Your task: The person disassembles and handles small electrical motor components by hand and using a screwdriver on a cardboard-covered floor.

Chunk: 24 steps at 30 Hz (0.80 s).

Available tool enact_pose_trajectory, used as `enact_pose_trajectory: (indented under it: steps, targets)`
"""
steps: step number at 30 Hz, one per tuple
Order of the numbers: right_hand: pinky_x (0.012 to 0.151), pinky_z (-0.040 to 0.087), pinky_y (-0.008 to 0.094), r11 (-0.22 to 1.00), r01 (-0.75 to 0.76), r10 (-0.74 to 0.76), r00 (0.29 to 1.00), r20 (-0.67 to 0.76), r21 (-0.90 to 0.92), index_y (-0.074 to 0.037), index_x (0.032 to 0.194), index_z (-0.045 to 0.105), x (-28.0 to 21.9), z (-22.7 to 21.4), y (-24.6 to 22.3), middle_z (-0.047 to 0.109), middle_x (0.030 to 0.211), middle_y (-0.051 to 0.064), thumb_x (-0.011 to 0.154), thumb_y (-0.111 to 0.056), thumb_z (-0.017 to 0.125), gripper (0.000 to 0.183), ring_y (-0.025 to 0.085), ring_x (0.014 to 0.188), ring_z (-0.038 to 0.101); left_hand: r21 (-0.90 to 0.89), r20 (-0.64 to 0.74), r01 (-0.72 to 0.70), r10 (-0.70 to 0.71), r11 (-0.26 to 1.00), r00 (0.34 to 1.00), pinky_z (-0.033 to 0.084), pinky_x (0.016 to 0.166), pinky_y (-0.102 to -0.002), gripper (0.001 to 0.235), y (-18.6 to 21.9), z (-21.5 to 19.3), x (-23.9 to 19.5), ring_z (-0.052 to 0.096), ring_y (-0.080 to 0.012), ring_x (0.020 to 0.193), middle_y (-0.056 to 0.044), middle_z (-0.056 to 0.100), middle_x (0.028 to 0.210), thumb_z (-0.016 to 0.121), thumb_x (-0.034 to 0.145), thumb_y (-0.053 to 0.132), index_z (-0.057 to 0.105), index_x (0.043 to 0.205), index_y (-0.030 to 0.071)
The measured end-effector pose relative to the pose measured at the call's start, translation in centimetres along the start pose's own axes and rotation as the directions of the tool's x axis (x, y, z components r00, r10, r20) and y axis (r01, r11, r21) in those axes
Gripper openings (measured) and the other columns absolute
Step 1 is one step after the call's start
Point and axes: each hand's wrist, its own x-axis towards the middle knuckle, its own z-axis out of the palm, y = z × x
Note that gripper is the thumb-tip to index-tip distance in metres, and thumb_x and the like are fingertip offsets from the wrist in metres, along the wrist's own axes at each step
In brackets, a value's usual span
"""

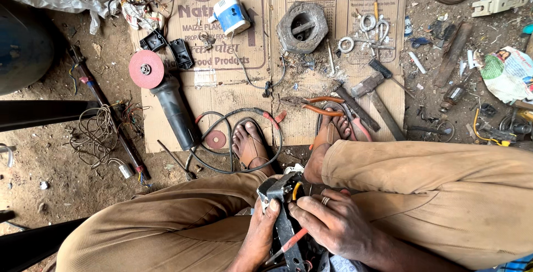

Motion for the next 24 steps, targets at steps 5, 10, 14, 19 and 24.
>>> enact_pose_trajectory:
  steps: [5, 10, 14, 19, 24]
  targets:
    - [0.063, 0.057, 0.035, 0.962, -0.159, 0.150, 0.987, 0.059, 0.221, -0.001, 0.101, 0.070, -0.1, 0.5, 0.2, 0.065, 0.099, 0.006, 0.077, -0.006, 0.084, 0.028, 0.018, 0.074, 0.070, -0.047, 0.010, -0.025, 0.026, 0.999, 1.000, 0.045, 0.107, -0.036, 0.072, 0.0, 0.5, -0.1, 0.056, -0.0191, 0.123, -0.010, 0.060, 0.134, 0.062, 0.094, 0.050, 0.044, 0.148, 0.004]
    - [0.061, 0.062, 0.025, 0.686, -0.423, 0.402, 0.899, 0.176, 0.592, -0.002, 0.095, 0.067, 0.5, 0.5, 0.0, 0.067, 0.097, 0.005, 0.081, -0.002, 0.081, 0.019, 0.012, 0.075, 0.076, -0.002, 0.021, -0.031, 0.031, 1.000, 0.999, 0.043, 0.110, -0.036, 0.074, -0.3, 0.3, 0.2, 0.053, -0.0186, 0.127, -0.010, 0.057, 0.138, 0.062, 0.095, 0.050, 0.041, 0.150, 0.006]
    - [0.052, 0.061, 0.025, 0.647, -0.489, 0.473, 0.859, 0.195, 0.585, -0.001, 0.095, 0.069, 0.7, -0.2, -0.1, 0.067, 0.089, 0.005, 0.081, 0.002, 0.078, 0.017, 0.012, 0.071, 0.075, 0.032, 0.023, -0.044, 0.043, 0.999, 0.999, 0.042, 0.111, -0.036, 0.075, -0.2, 0.2, 0.2, 0.053, -0.0192, 0.130, -0.011, 0.058, 0.140, 0.062, 0.095, 0.053, 0.043, 0.150, 0.004]
    - [0.059, 0.059, 0.029, 0.813, -0.387, 0.394, 0.916, 0.079, 0.435, -0.003, 0.095, 0.070, 0.8, -0.2, 0.1, 0.067, 0.088, 0.006, 0.077, -0.003, 0.083, 0.022, 0.016, 0.068, 0.070, -0.040, 0.005, 0.022, -0.022, 0.999, 1.000, 0.043, 0.109, -0.038, 0.082, -0.1, 0.5, 0.1, 0.053, -0.0187, 0.128, -0.009, 0.056, 0.140, 0.065, 0.090, 0.056, 0.039, 0.151, 0.008]
    - [0.061, 0.057, 0.031, 0.817, -0.399, 0.400, 0.912, 0.088, 0.416, -0.004, 0.092, 0.068, 0.8, 0.3, -0.1, 0.067, 0.087, 0.005, 0.075, -0.009, 0.086, 0.025, 0.017, 0.070, 0.070, 0.013, 0.016, -0.019, 0.019, 1.000, 1.000, 0.043, 0.109, -0.038, 0.084, 0.1, 0.5, 0.1, 0.054, -0.0201, 0.127, -0.012, 0.057, 0.138, 0.064, 0.091, 0.059, 0.041, 0.151, 0.005]
